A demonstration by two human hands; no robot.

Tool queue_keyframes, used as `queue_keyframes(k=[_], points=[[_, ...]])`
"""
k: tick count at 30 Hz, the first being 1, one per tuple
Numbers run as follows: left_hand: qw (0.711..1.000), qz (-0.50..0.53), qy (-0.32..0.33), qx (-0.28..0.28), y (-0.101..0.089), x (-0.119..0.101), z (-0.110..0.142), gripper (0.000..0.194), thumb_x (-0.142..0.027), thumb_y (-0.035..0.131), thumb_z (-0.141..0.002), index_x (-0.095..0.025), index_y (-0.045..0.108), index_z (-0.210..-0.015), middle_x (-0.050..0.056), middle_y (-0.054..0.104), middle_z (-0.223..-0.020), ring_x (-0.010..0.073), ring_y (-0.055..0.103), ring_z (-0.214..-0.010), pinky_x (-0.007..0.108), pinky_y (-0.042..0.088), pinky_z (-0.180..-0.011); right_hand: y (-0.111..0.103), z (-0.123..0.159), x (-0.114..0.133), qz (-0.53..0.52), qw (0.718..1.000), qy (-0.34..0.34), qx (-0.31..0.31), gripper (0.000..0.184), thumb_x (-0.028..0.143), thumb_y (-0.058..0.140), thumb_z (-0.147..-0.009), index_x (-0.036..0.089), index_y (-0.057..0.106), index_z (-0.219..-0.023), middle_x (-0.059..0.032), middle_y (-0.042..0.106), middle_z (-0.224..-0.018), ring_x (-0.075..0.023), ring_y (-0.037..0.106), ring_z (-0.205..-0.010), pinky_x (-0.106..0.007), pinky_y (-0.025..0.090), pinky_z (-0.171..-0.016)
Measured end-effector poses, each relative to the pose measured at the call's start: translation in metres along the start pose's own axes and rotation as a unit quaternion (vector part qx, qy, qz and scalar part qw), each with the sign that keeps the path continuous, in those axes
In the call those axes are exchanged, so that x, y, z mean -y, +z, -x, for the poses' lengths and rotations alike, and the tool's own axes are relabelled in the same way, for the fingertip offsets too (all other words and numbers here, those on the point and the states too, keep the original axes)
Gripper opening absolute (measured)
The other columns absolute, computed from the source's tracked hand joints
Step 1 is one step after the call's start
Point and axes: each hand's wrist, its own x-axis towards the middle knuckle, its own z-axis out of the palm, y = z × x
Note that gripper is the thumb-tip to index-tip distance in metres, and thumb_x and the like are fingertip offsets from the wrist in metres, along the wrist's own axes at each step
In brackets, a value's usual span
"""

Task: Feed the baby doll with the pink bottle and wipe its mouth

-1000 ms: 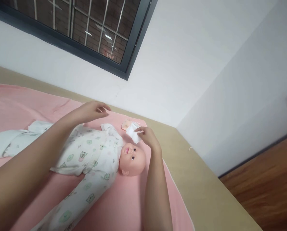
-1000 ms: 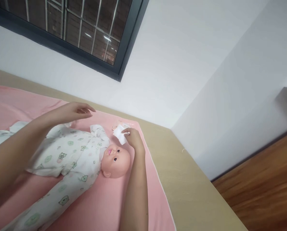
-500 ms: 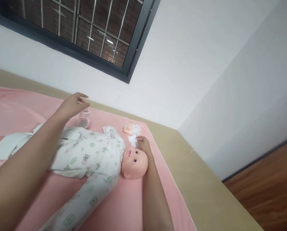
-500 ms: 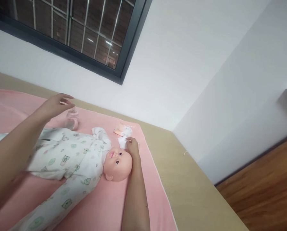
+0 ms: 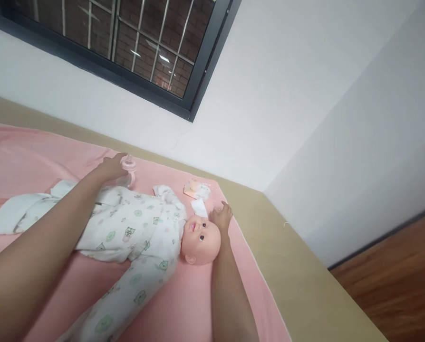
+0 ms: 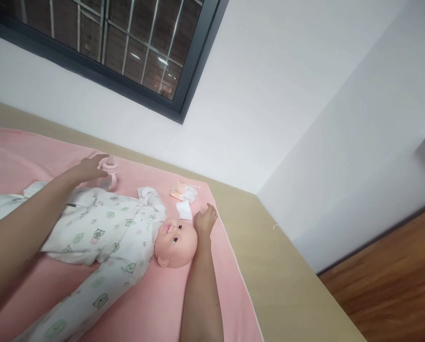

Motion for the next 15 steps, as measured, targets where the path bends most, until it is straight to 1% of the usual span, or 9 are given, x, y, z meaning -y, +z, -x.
queue_keyframes(k=[2,4,6,9,12,15], points=[[1.0,-0.016,-0.018,0.007,0.005,0.003,0.0,0.086,-0.035,0.059,-0.066,-0.012,0.025,-0.141,0.019,0.046,-0.114,0.0379,0.051,-0.098,0.042,0.042,-0.077,0.0,0.0,-0.003,-0.018,0.998,0.053,0.021,0.064,0.018,0.049,-0.066,0.01,0.043,-0.129,-0.0213,0.046,-0.129,-0.0343,0.041,-0.124,-0.046,0.031,-0.103],[0.999,-0.023,-0.023,0.006,0.01,0.006,0.0,0.085,-0.035,0.057,-0.068,-0.013,0.022,-0.142,0.018,0.046,-0.113,0.0358,0.052,-0.095,0.038,0.043,-0.072,0.001,-0.001,-0.007,-0.029,0.996,0.075,0.042,0.07,0.017,0.051,-0.063,0.01,0.04,-0.132,-0.0227,0.045,-0.13,-0.0343,0.045,-0.121,-0.044,0.036,-0.098],[0.999,-0.026,-0.022,0.005,0.015,0.007,-0.001,0.082,-0.034,0.055,-0.069,-0.011,0.023,-0.14,0.017,0.048,-0.109,0.033,0.053,-0.09,0.035,0.043,-0.067,0.002,-0.002,-0.011,-0.03,0.996,0.065,0.043,0.072,0.015,0.051,-0.062,0.01,0.039,-0.133,-0.0231,0.047,-0.129,-0.033,0.05,-0.117,-0.042,0.041,-0.094],[1.0,-0.025,-0.007,-0.002,0.019,0.01,-0.004,0.075,-0.03,0.055,-0.068,-0.009,0.028,-0.134,0.014,0.052,-0.104,0.0293,0.053,-0.088,0.032,0.042,-0.066,0.004,-0.004,-0.014,-0.02,0.998,0.054,0.028,0.07,0.014,0.05,-0.063,0.009,0.041,-0.132,-0.0231,0.05,-0.125,-0.0319,0.055,-0.112,-0.041,0.043,-0.091],[1.0,-0.021,0.006,-0.013,0.02,0.012,-0.005,0.067,-0.029,0.056,-0.067,-0.01,0.029,-0.126,0.011,0.055,-0.099,0.0268,0.054,-0.085,0.031,0.041,-0.065,0.006,-0.004,-0.015,-0.022,0.998,0.058,0.017,0.068,0.018,0.051,-0.066,0.008,0.039,-0.133,-0.0235,0.049,-0.124,-0.0326,0.053,-0.114,-0.041,0.041,-0.093],[0.999,-0.021,0.016,-0.019,0.017,0.012,-0.002,0.064,-0.032,0.057,-0.067,-0.011,0.028,-0.12,0.007,0.058,-0.089,0.0265,0.055,-0.078,0.032,0.041,-0.063,0.007,-0.002,-0.013,-0.035,0.998,0.058,0.002,0.066,0.023,0.049,-0.071,0.008,0.037,-0.134,-0.0244,0.048,-0.124,-0.0329,0.051,-0.115,-0.042,0.04,-0.094]])
